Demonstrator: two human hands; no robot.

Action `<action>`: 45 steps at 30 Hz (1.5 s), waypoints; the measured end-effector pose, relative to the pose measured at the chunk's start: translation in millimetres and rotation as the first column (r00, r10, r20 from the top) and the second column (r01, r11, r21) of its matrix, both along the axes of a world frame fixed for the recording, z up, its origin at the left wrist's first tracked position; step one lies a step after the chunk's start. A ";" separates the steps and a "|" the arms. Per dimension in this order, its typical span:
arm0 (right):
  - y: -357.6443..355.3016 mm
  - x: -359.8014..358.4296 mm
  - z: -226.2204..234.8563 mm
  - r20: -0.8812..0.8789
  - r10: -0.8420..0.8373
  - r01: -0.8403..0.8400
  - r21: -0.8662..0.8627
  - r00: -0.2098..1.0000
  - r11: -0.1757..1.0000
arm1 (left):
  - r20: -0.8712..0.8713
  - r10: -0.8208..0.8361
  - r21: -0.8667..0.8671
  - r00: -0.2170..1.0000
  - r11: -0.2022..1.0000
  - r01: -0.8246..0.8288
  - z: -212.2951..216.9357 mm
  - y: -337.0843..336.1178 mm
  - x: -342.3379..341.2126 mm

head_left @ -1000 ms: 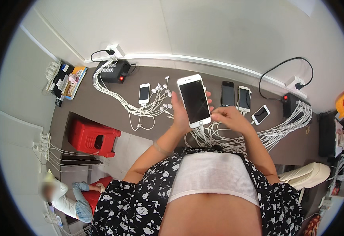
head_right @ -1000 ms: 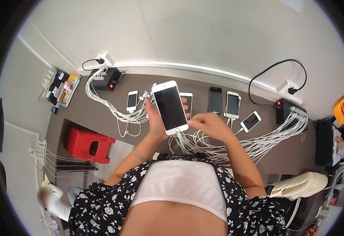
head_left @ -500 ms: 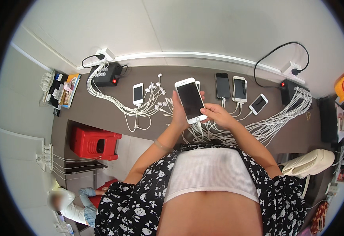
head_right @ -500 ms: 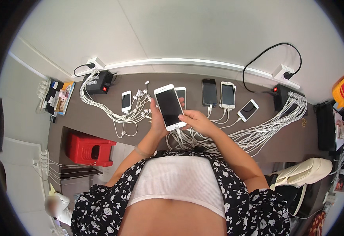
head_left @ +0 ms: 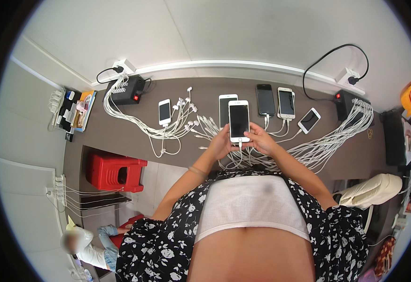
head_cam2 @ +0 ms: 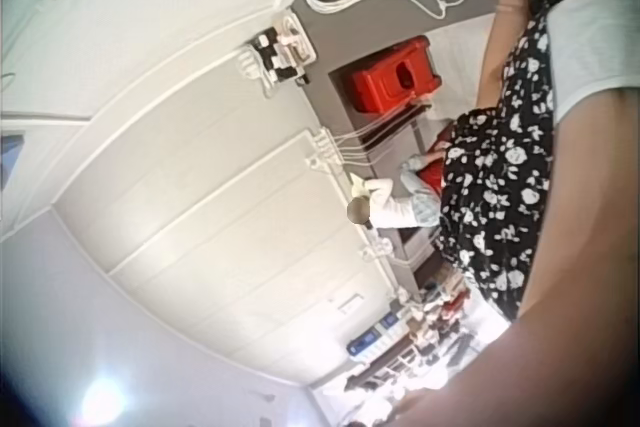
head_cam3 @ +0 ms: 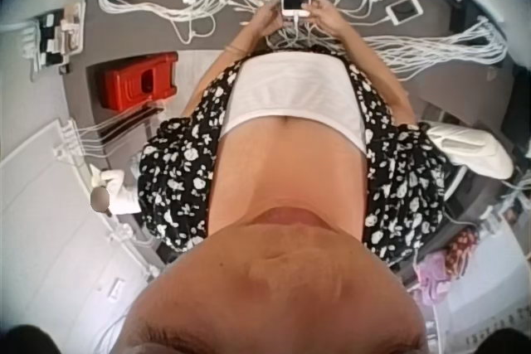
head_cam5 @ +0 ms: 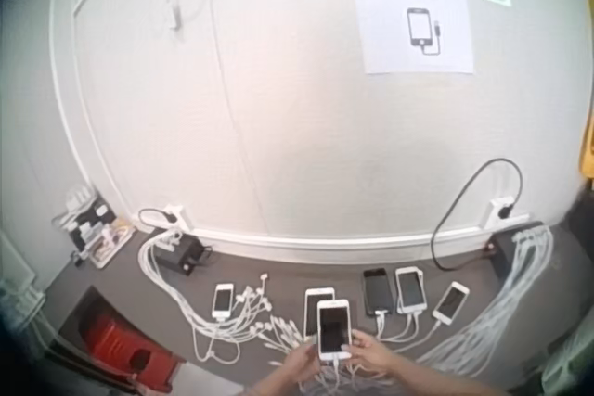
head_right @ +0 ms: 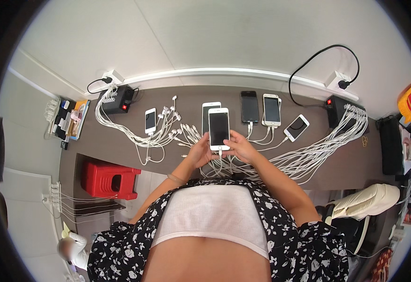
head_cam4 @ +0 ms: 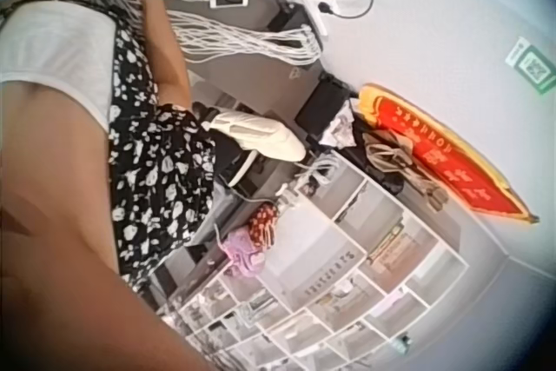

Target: The person picks up a white smartphone, connects it to a charging cable, and observes the screen. They then move to a shelf, pick up several smartphones, and place them back. The person continues to handle and inspect multiple smartphones throughout the clip.

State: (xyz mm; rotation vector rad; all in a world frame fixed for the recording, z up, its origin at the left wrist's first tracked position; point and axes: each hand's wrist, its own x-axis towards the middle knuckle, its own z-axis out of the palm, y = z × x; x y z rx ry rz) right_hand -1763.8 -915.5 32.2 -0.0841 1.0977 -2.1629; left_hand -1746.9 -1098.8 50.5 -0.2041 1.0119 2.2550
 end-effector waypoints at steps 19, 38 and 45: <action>1.3 10.5 -23.1 -0.235 0.011 0.057 0.278 0.972 0.959 | 0.058 -0.057 0.332 0.997 0.943 0.035 -53.4 -17.7 2.3; 0.0 14.2 -31.3 -0.309 0.012 0.095 0.331 0.951 0.939 | 0.061 -0.057 0.352 0.996 0.936 0.032 -47.5 -16.5 0.5; -1.3 15.4 -27.9 -0.305 -0.004 0.120 0.361 0.952 0.925 | 0.044 -0.075 0.391 0.996 0.919 0.051 -51.3 -18.4 -0.9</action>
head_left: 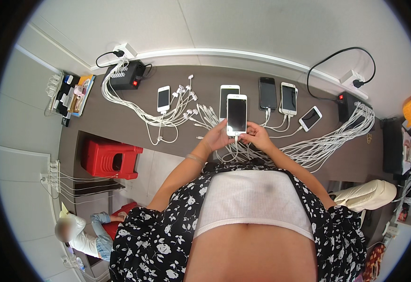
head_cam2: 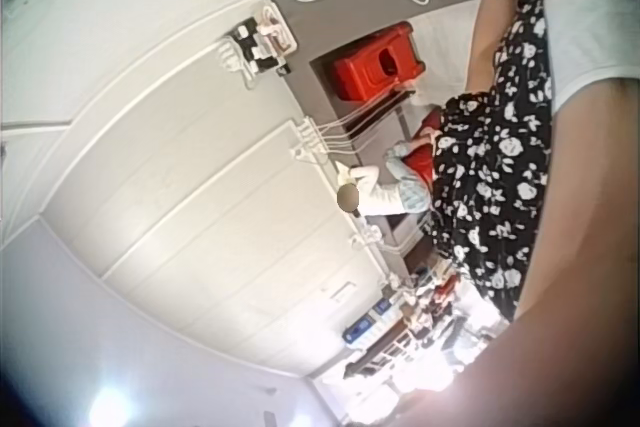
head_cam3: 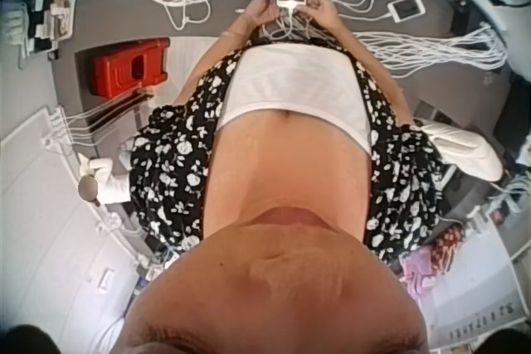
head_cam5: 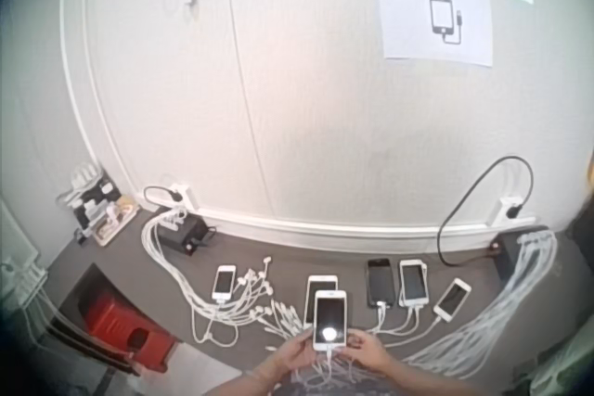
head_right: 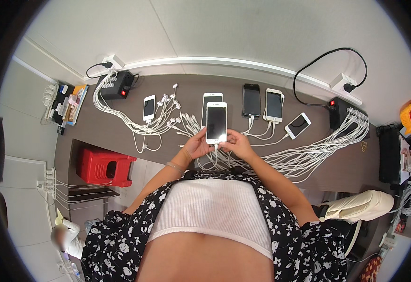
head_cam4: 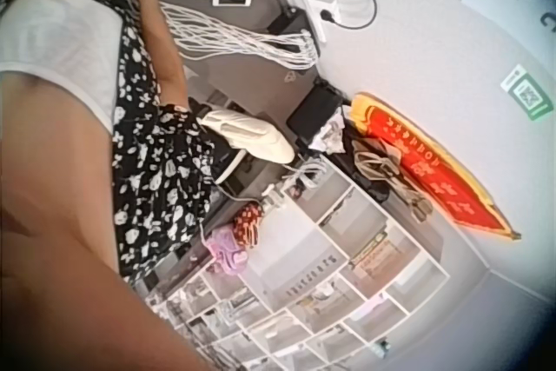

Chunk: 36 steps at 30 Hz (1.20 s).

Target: The person picks up a white smartphone, connects it to a charging cable, and observes the screen. They then move to a shelf, pick up several smartphones, and place them back. The person continues to handle and inspect multiple smartphones throughout the clip.

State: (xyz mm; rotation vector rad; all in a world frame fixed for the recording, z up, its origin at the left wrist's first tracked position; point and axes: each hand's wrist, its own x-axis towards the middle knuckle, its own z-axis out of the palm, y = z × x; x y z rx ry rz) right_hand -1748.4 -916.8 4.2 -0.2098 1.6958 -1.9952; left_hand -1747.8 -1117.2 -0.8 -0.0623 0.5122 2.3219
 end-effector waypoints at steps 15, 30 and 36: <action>1.1 -0.9 -2.0 0.035 0.015 -0.014 -0.016 0.999 1.000 | 0.012 0.020 -0.039 1.000 0.999 -0.019 3.0 1.2 0.8; 0.8 -0.6 -6.7 0.025 0.004 -0.003 -0.028 1.000 1.000 | 0.005 0.025 -0.052 1.000 0.998 -0.025 -0.5 1.4 0.7; 0.7 -0.2 -4.5 0.027 0.000 0.000 -0.023 1.000 1.000 | -0.006 0.016 -0.067 1.000 0.998 -0.016 0.8 1.5 0.5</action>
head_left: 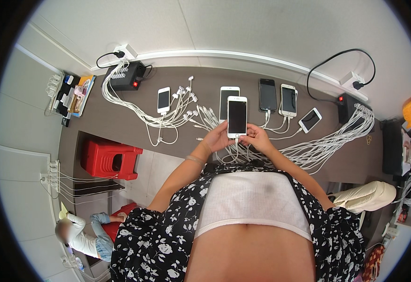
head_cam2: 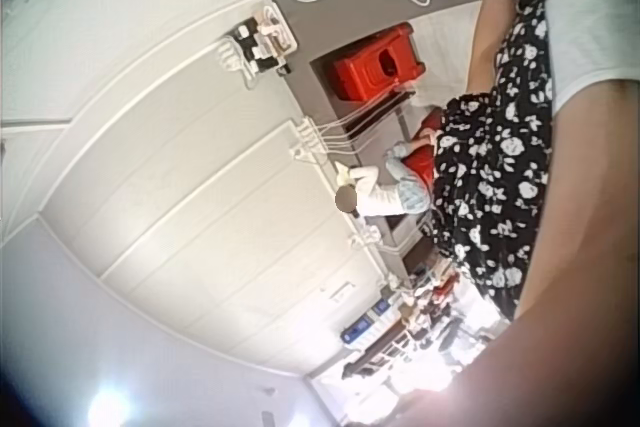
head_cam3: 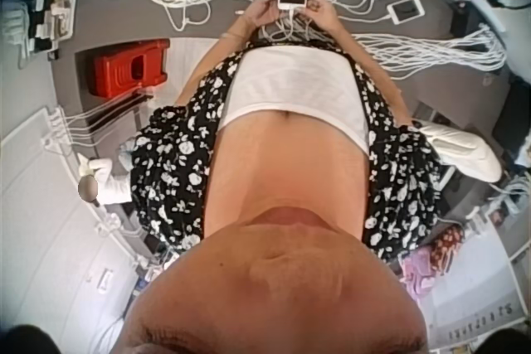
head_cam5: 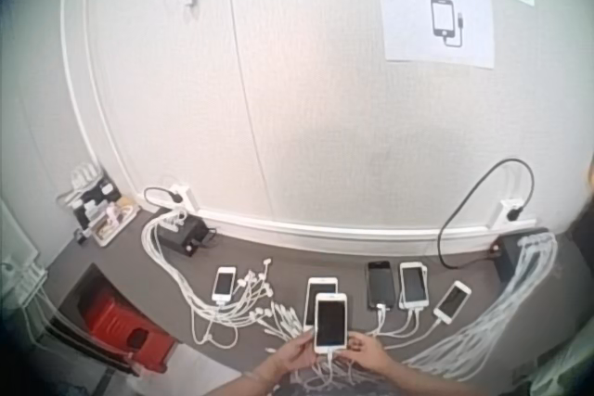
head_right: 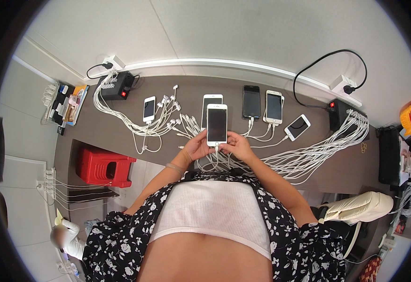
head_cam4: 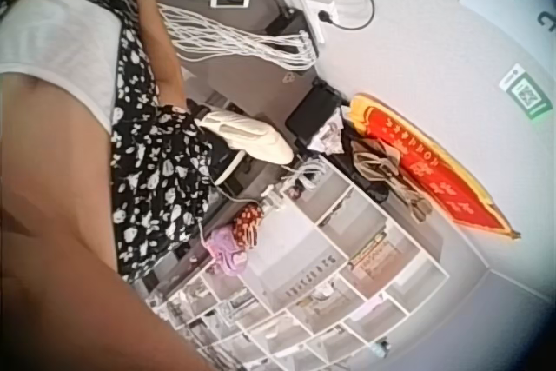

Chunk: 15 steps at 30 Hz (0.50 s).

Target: The person picks up a white smartphone, connects it to a charging cable, and observes the screen. They then move to a shelf, pick up several smartphones, and place them back. The person continues to handle and inspect multiple smartphones throughout the clip.

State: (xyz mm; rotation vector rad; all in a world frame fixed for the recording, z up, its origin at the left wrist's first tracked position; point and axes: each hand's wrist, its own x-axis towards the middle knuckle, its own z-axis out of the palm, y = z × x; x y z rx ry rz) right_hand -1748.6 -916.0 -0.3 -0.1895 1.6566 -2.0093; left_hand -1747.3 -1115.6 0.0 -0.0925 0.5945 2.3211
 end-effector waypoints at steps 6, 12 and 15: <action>0.1 -0.1 0.5 0.004 0.004 -0.004 -0.010 1.000 1.000 | 0.017 0.020 -0.005 1.000 1.000 -0.020 -0.4 0.4 0.1; 0.4 0.2 -1.0 0.009 -0.002 0.003 -0.011 1.000 1.000 | 0.022 0.019 0.000 1.000 1.000 -0.019 0.9 0.5 0.0; -0.1 0.6 0.7 0.005 -0.005 0.005 -0.007 1.000 1.000 | 0.018 0.015 0.011 1.000 1.000 -0.015 2.5 0.8 0.0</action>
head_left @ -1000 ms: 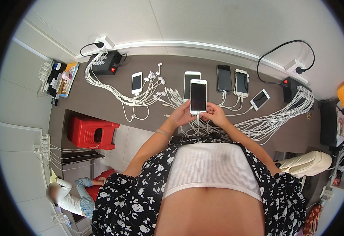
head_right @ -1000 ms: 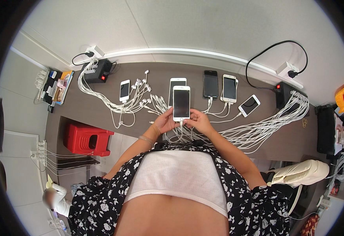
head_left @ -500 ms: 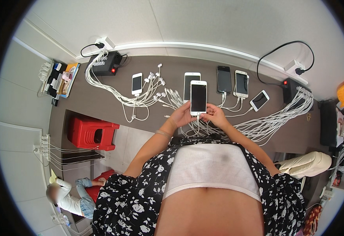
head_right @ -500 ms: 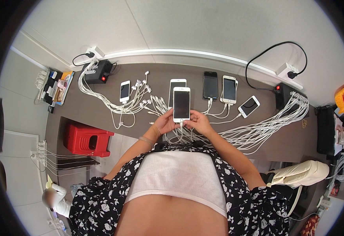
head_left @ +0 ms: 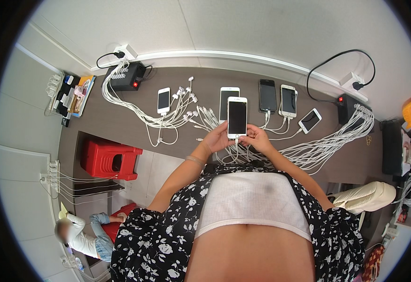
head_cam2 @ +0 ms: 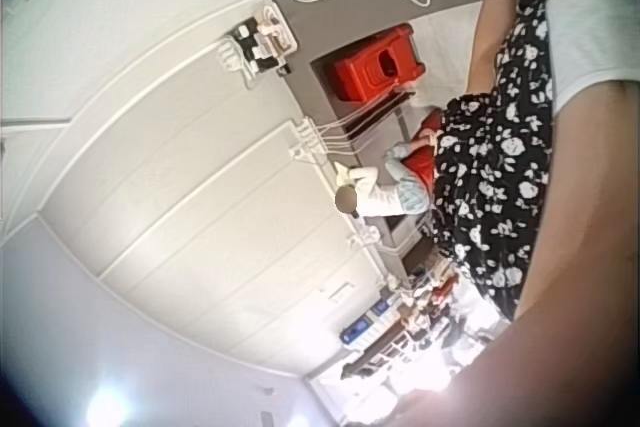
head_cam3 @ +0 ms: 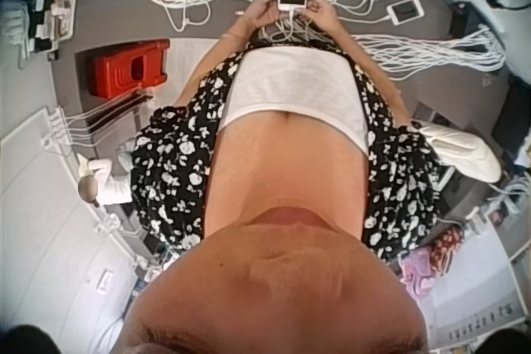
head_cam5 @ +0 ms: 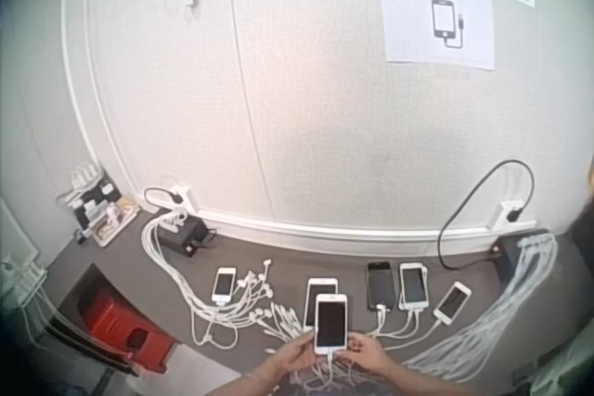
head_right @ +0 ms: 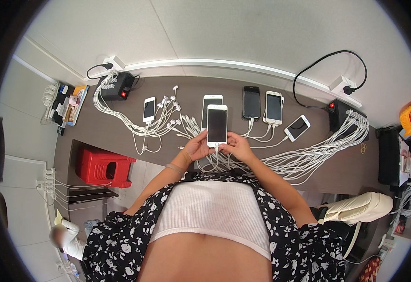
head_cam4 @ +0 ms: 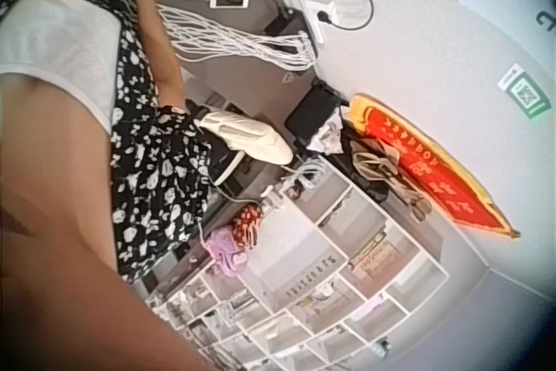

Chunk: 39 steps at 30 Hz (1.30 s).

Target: The person picks up a white smartphone, connects it to a charging cable, and observes the screen. They then move to a shelf, pick up several smartphones, and place them back. The person continues to handle and inspect multiple smartphones throughout the clip.

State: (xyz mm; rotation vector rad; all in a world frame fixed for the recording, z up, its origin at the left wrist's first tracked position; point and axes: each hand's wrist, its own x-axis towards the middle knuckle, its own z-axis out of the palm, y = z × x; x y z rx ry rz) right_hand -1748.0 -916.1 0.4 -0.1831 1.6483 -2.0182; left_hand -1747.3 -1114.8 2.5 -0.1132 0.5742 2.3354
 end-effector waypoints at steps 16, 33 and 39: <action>-0.8 0.4 5.7 -0.002 -0.001 0.001 0.003 1.000 1.000 | -0.018 -0.007 -0.007 1.000 1.000 0.007 5.2 0.6 0.6; 0.0 -0.2 5.8 0.006 0.016 -0.016 0.009 1.000 1.000 | 0.034 -0.012 -0.016 0.999 1.000 0.012 1.7 -0.1 -1.4; -0.4 0.0 7.0 0.007 0.012 -0.012 0.009 1.000 1.000 | 0.033 -0.007 -0.006 0.999 1.000 0.007 4.2 0.4 -1.2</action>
